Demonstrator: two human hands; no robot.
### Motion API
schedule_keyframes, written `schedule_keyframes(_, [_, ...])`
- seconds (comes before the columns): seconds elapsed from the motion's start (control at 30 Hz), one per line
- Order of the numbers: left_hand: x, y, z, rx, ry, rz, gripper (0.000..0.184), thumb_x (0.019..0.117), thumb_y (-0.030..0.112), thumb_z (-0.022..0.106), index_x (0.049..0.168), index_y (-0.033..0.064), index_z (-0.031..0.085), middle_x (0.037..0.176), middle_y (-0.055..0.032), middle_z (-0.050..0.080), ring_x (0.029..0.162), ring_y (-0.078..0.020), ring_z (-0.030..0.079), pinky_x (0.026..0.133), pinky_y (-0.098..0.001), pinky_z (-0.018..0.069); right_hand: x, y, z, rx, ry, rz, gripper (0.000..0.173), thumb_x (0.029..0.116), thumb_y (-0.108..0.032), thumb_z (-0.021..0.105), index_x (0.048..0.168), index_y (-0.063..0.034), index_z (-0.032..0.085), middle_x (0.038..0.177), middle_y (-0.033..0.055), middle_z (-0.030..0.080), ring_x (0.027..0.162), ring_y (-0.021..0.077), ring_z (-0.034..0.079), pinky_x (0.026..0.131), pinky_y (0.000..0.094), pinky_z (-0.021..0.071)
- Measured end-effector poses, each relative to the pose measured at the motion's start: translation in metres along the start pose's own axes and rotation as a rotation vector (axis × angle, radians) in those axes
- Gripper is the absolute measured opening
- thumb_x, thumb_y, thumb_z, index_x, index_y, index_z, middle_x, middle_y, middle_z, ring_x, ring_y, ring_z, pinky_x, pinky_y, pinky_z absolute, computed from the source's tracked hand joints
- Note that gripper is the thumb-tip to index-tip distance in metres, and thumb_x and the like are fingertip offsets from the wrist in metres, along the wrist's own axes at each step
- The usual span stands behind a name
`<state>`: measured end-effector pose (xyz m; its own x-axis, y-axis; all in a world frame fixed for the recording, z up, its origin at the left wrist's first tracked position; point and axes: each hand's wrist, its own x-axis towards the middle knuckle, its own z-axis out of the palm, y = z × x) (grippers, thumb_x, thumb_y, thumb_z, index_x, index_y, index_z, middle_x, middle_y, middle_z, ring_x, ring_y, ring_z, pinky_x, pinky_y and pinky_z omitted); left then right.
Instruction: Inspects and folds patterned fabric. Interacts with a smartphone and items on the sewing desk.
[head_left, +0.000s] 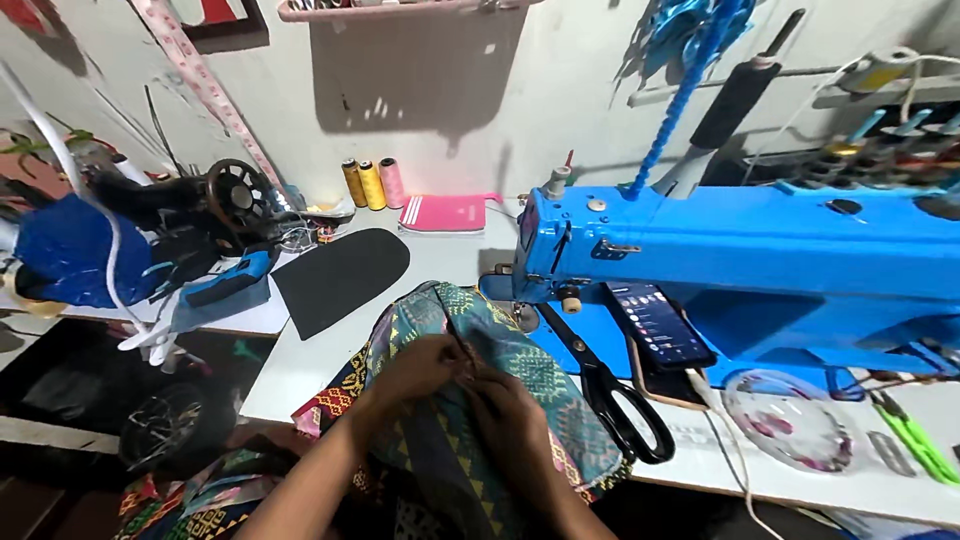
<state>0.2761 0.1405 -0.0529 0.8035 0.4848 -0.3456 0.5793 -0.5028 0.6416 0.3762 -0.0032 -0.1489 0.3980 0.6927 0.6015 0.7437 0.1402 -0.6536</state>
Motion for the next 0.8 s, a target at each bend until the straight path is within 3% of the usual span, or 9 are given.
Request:
schedule_keyframes(0.27, [0.010,-0.005,-0.011,-0.175,-0.144,-0.002,0.020,0.1013,0.011,0.061,0.114,-0.0034,0.064,0.097,-0.0080,0.065,0.085,-0.0084,0.059,0.082,-0.0298,0.0502,0.006,-0.005,-0.014,0.057,-0.105,0.127,0.011,0.0886,-0.008,0.070,0.093,0.0004,0.077,0.110,0.0150,0.072,0.096,0.0192,0.071,0.085,0.0290,0.0589])
schedule_keyframes(0.47, [0.012,-0.015,-0.010,-0.352,-0.147,-0.092,0.015,0.1001,0.007,0.058,0.110,-0.0009,0.066,0.098,-0.0034,0.066,0.086,-0.0062,0.061,0.081,-0.0283,0.0519,0.010,-0.002,-0.016,0.080,-0.182,0.170,0.009,0.0868,-0.007,0.071,0.089,0.0012,0.073,0.109,0.0157,0.070,0.092,0.0187,0.070,0.081,0.0285,0.0587])
schedule_keyframes(0.6, [0.013,-0.016,-0.008,-0.366,-0.134,-0.113,0.015,0.0988,0.006,0.059,0.109,-0.0012,0.067,0.102,-0.0050,0.067,0.088,-0.0073,0.062,0.082,-0.0296,0.0518,0.011,-0.001,-0.015,0.075,-0.193,0.182,0.009,0.0856,-0.006,0.071,0.089,0.0024,0.072,0.109,0.0167,0.071,0.092,0.0194,0.071,0.079,0.0295,0.0592])
schedule_keyframes(0.8, [0.015,-0.021,-0.006,-0.416,-0.131,-0.095,0.026,0.0972,0.006,0.061,0.121,-0.0036,0.060,0.106,-0.0098,0.065,0.090,-0.0111,0.062,0.082,-0.0311,0.0531,0.007,0.010,-0.009,0.098,-0.203,0.104,0.011,0.0896,-0.007,0.067,0.091,0.0032,0.070,0.110,0.0187,0.070,0.097,0.0222,0.071,0.084,0.0298,0.0588])
